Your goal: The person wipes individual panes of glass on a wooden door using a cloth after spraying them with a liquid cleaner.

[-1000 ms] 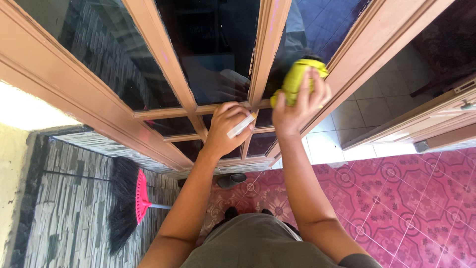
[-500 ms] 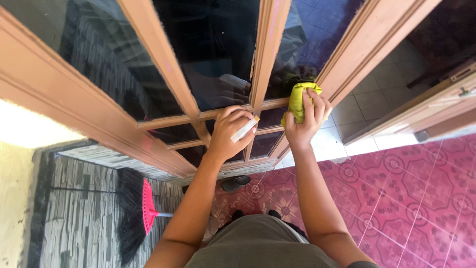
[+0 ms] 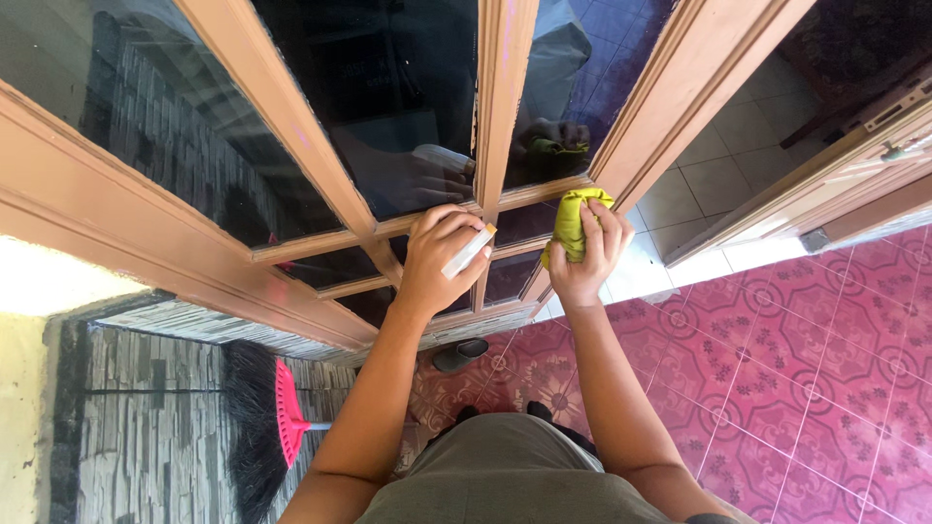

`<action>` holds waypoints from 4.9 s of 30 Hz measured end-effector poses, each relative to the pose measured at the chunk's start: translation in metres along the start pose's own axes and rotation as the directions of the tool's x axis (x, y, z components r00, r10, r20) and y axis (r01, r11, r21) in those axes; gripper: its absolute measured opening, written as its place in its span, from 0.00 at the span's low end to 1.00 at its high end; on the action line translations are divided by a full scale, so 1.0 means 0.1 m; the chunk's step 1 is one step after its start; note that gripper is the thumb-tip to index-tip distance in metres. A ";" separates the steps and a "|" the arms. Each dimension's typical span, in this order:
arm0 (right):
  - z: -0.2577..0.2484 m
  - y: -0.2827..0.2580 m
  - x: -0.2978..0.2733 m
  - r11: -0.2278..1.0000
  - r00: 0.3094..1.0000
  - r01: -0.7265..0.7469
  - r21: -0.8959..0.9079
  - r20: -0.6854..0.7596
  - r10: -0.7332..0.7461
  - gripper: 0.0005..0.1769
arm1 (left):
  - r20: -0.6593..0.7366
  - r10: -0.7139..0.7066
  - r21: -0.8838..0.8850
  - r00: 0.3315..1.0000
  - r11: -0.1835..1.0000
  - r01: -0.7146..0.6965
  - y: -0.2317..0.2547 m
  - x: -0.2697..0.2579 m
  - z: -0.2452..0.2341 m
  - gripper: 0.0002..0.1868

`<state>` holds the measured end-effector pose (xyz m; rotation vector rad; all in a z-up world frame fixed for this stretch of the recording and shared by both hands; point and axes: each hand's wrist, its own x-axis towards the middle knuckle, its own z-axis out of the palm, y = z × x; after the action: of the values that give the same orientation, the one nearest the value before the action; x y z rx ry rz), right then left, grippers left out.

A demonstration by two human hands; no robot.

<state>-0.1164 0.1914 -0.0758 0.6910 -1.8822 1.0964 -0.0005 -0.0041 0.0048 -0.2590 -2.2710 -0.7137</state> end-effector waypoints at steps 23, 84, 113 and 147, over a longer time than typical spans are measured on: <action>0.46 -0.25 0.51 0.967 0.970 0.238 0.089 0.025 -0.241 0.40 | -0.006 -0.024 0.005 1.000 1.000 0.024 0.08 0.02 -0.02 0.09; 0.00 -0.36 0.92 0.989 0.990 -0.138 -0.054 0.028 0.140 0.39 | -0.029 -0.018 0.024 0.999 1.000 0.019 0.12 0.05 0.00 0.08; 0.01 -0.09 0.36 0.986 0.983 -0.164 0.025 0.086 0.161 0.35 | -0.037 -0.014 0.066 0.999 0.998 0.016 0.12 0.09 0.05 0.07; 0.13 -0.44 0.28 0.967 0.976 -0.032 0.252 0.218 -0.025 0.26 | -0.054 -0.055 0.055 0.997 0.997 0.058 0.12 0.02 0.09 0.07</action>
<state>-0.1017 0.1579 -0.0368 0.9900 -1.9441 1.3245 -0.0025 0.0111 0.0064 -0.1485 -2.2521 -0.6765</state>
